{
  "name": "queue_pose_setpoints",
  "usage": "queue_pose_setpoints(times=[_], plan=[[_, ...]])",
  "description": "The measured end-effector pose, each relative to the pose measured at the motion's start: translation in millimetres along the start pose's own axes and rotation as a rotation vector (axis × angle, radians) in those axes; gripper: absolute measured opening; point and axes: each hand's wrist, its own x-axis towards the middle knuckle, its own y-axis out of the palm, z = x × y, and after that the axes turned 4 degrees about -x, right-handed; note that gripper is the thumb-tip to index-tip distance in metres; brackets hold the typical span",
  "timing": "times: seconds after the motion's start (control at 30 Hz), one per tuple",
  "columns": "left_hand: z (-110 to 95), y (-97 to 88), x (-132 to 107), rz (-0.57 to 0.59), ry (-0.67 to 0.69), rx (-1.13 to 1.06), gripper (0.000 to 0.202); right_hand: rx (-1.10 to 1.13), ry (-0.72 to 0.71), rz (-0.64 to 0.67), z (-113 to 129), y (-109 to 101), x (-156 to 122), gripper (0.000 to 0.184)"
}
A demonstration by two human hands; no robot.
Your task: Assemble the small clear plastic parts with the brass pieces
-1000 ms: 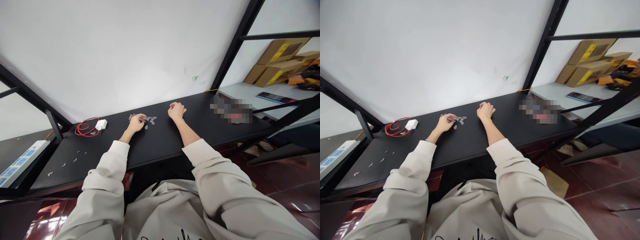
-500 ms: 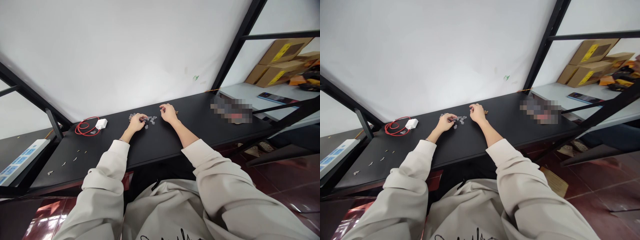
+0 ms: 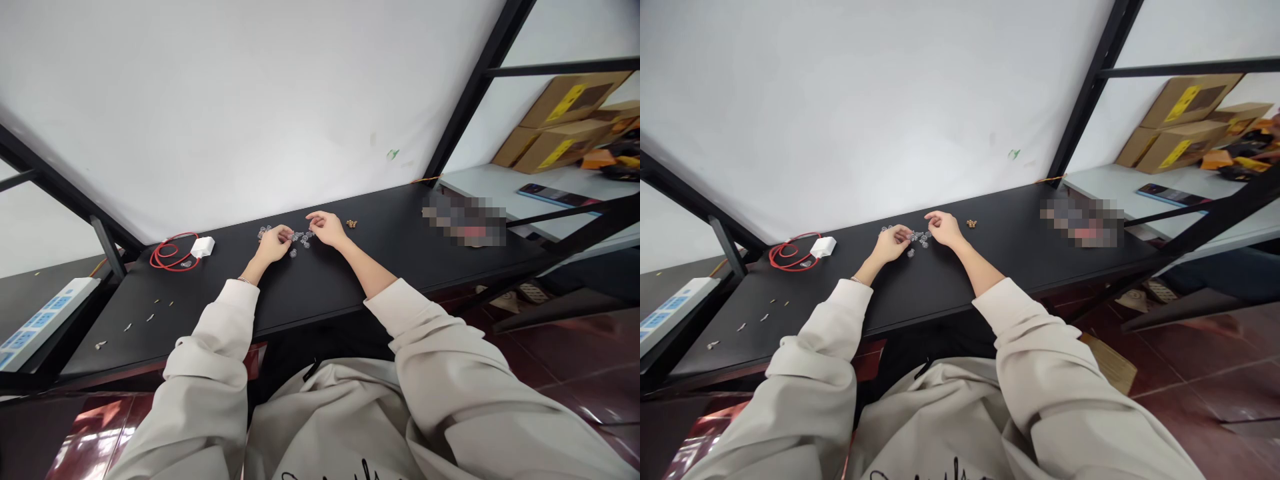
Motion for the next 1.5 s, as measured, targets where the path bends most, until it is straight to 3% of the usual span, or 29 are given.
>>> queue_pose_setpoints(times=[0.6, 1.07, 1.5], plan=[[-6, 1.3, 1, -0.074, -0.013, -0.193, 0.019, 0.236, -0.06, 0.216, 6, 10, -7, 0.024], [-4, 1.0, 1, -0.036, 0.022, -0.187, 0.022, 0.319, -0.051, 0.238, 8, 10, -8, 0.024], [0, 1.2, 0, -0.026, 0.066, -0.097, 0.017, 0.264, -0.03, 0.254, 12, 7, -11, 0.022]])
